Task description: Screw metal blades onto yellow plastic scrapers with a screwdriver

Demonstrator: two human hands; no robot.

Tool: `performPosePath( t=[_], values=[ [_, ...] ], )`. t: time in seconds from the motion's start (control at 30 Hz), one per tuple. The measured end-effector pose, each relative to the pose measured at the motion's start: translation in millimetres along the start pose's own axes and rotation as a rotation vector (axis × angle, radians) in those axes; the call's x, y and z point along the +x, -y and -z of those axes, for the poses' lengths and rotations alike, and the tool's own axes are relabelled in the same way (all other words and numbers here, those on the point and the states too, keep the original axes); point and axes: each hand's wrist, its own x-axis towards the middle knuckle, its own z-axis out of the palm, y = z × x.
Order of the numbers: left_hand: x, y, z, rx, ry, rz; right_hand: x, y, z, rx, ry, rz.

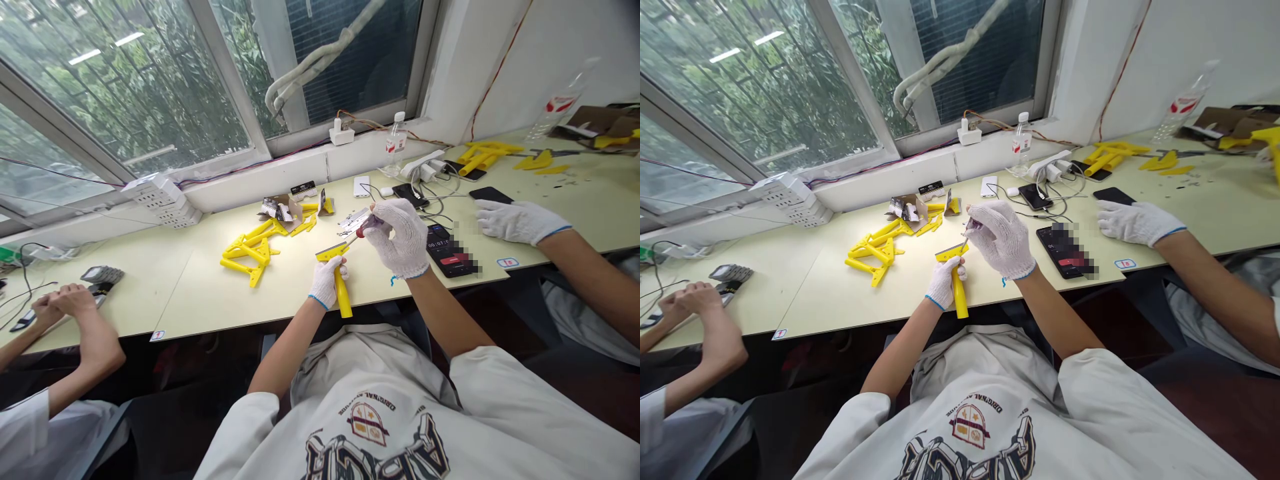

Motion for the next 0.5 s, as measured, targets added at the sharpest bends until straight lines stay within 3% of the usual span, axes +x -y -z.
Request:
performPosePath(
  t=[0.27, 0.5],
  values=[
    [-1.6, -1.4, -1.8, 0.009, -0.016, 0.011, -5.2, 0.2, 3.1, -0.019, 0.069, 0.003],
    [-1.8, -1.8, -2.6, 0.006, -0.009, 0.0, -1.7, 0.7, -1.0, -0.055, 0.03, 0.032]
  ],
)
